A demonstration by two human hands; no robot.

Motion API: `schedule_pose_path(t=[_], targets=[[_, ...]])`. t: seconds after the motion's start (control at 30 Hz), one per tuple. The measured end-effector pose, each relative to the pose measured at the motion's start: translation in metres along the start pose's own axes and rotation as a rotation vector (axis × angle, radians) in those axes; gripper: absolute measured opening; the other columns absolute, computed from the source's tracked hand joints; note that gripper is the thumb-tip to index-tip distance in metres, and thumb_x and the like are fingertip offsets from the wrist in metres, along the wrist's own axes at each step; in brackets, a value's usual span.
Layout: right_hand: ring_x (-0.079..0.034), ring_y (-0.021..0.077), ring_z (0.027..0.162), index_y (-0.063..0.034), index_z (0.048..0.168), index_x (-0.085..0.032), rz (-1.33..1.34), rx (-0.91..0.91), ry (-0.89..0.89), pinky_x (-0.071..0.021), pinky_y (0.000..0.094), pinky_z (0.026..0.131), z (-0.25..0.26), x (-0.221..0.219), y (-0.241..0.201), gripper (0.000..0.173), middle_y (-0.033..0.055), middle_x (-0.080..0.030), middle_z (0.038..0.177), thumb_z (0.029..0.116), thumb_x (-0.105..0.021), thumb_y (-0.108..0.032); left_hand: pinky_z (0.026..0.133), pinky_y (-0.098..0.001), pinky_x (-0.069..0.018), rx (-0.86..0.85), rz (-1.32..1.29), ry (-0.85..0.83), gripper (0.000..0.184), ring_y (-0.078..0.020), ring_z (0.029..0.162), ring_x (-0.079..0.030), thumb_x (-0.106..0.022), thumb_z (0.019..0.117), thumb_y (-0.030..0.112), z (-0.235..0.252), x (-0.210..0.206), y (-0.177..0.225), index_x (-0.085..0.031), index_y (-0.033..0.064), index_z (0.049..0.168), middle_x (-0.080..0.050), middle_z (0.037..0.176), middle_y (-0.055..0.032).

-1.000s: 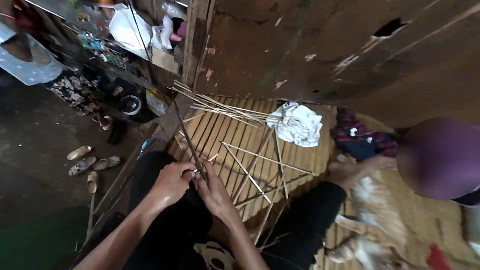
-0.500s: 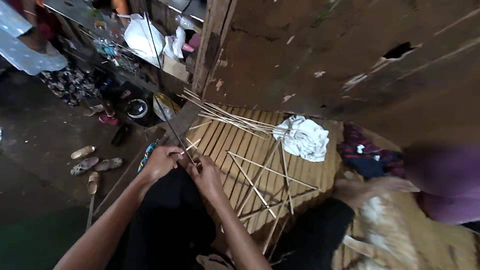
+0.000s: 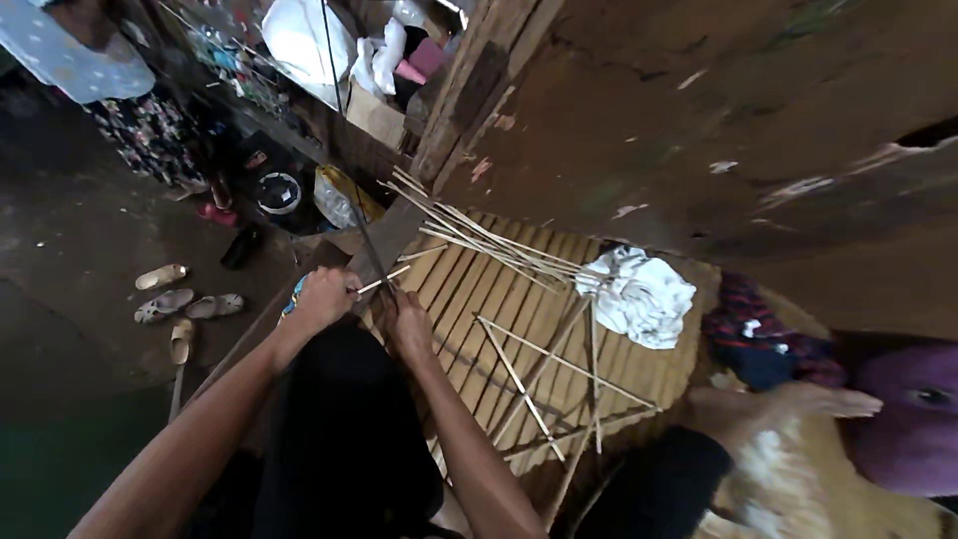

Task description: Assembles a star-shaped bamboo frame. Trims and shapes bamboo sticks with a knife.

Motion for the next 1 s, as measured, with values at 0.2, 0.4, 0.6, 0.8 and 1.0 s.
schedule_pose_path(t=[0.2,0.4,0.6,0.8,1.0], targets=[[-0.071,0.0429,0.101,-0.0019,0.134,-0.058,-0.081,-0.028,-0.015,-0.0547,0.0570,0.089,-0.006,0.009,-0.006,0.037,0.0240,-0.073,0.106,0.1111,-0.043,-0.026,0.083,-0.0615,-0.0537,-0.095,-0.051,0.120,0.009,-0.0359,0.095,-0.071,-0.074,0.0941,0.012,-0.012,0.008,0.008,-0.078,0.0092,0.101,-0.075,0.101,-0.0135],[-0.070,0.0414,0.104,-0.0051,0.146,-0.050,-0.123,-0.068,-0.100,-0.0547,0.0565,0.091,-0.001,-0.008,-0.004,0.041,0.0221,-0.072,0.110,0.1098,-0.044,-0.025,0.084,-0.0620,-0.0541,-0.121,-0.059,0.166,0.009,-0.0361,0.097,-0.071,-0.074,0.0924,0.009,-0.022,0.008,0.004,-0.079,0.0089,0.100,-0.075,0.104,-0.0136],[-0.070,0.0402,0.106,-0.0095,0.145,-0.051,-0.138,-0.078,-0.146,-0.0541,0.0549,0.092,0.003,-0.003,-0.008,0.041,0.0209,-0.072,0.111,0.1120,-0.038,-0.029,0.084,-0.0624,-0.0541,-0.135,-0.017,0.132,0.014,-0.0377,0.098,-0.070,-0.076,0.0907,0.007,-0.012,0.004,0.001,-0.077,0.0078,0.105,-0.073,0.108,-0.0156],[-0.072,0.0411,0.097,-0.0048,0.138,-0.055,-0.117,-0.064,-0.048,-0.0558,0.0556,0.085,-0.013,0.017,-0.016,0.036,0.0215,-0.073,0.101,0.1099,-0.046,-0.024,0.078,-0.0566,-0.0565,-0.186,-0.076,0.235,0.011,-0.0312,0.087,-0.071,-0.077,0.0904,0.007,-0.030,0.021,0.011,-0.076,0.0072,0.102,-0.073,0.101,-0.0125],[-0.072,0.0401,0.102,-0.0061,0.136,-0.057,-0.150,-0.086,-0.063,-0.0559,0.0559,0.087,-0.001,-0.011,0.007,0.038,0.0209,-0.073,0.105,0.1090,-0.046,-0.030,0.085,-0.0649,-0.0526,-0.066,0.026,0.062,0.019,-0.0394,0.104,-0.068,-0.080,0.0893,0.015,-0.015,0.001,0.003,-0.077,0.0104,0.108,-0.072,0.111,-0.0153]])
Point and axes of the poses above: each hand's wrist, its own z-axis towards the middle knuckle, its own x-axis out of the back of the hand, y = z × x, the point moved 8 cm from there along z, towards the middle knuckle
